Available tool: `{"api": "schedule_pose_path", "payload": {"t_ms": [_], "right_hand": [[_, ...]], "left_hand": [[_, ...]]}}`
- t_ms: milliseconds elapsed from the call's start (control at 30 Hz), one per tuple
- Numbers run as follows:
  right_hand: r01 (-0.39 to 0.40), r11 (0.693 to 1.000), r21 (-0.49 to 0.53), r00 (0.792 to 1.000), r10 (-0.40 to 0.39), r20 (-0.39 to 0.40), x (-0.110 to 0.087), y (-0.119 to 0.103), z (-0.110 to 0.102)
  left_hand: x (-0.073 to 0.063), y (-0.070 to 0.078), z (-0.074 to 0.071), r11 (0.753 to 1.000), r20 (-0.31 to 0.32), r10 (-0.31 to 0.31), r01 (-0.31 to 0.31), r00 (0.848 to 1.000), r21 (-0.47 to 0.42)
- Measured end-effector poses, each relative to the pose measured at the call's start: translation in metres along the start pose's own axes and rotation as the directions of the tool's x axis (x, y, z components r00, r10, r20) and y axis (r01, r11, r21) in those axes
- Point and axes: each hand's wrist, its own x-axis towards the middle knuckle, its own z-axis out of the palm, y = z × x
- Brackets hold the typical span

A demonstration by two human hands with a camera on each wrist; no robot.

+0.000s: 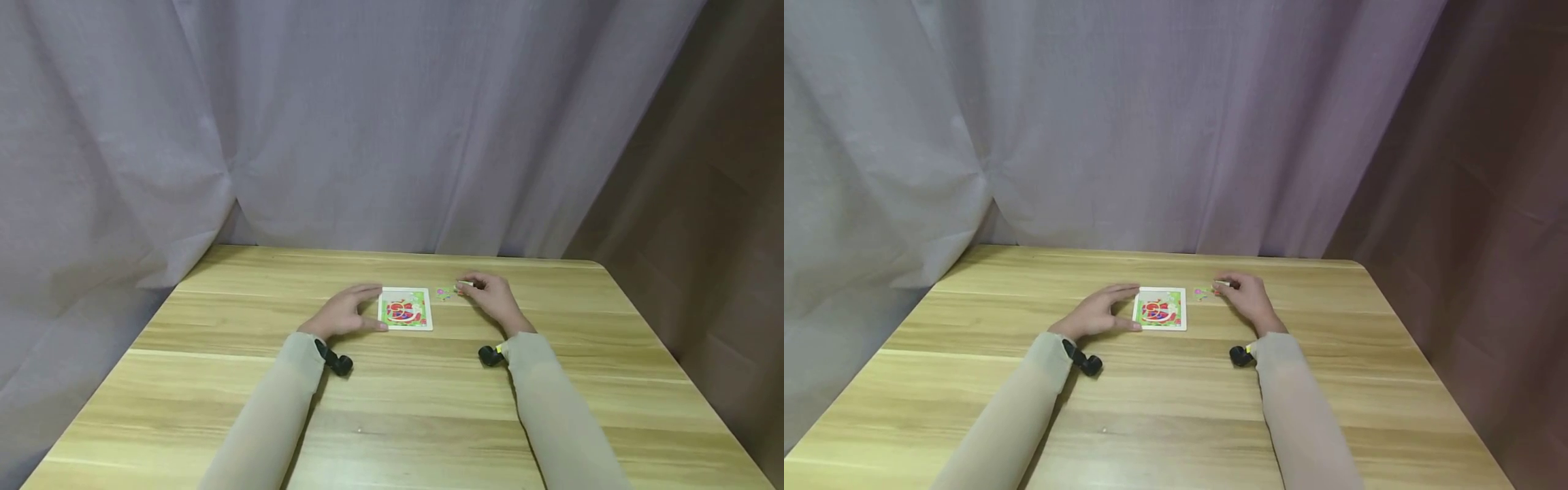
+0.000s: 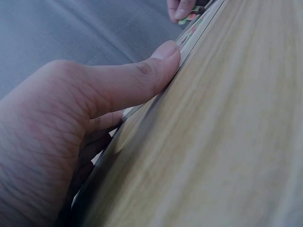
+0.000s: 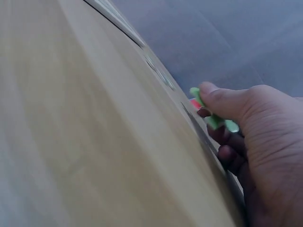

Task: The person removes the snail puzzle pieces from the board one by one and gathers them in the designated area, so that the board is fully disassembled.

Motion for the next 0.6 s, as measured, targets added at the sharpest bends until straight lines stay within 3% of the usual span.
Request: {"api": "schedule_pose_path", "payload": {"t_ms": [300,600], "right_hand": [[0.021,0.999,-0.042,0.996,-0.018,0.082,-0.0007,0.0051,-0.0054],[0.033,0.999,-0.026,0.996,-0.031,0.084,-0.0009,0.0058,-0.0043]], "left_hand": [[0.0014,-0.0022,0.0016,1.000,-0.004,0.003,-0.003,1.000,-0.006],[0.0004,-0.0026,0.0016,1.000,-0.012,0.011,-0.011,1.000,-0.011]]}}
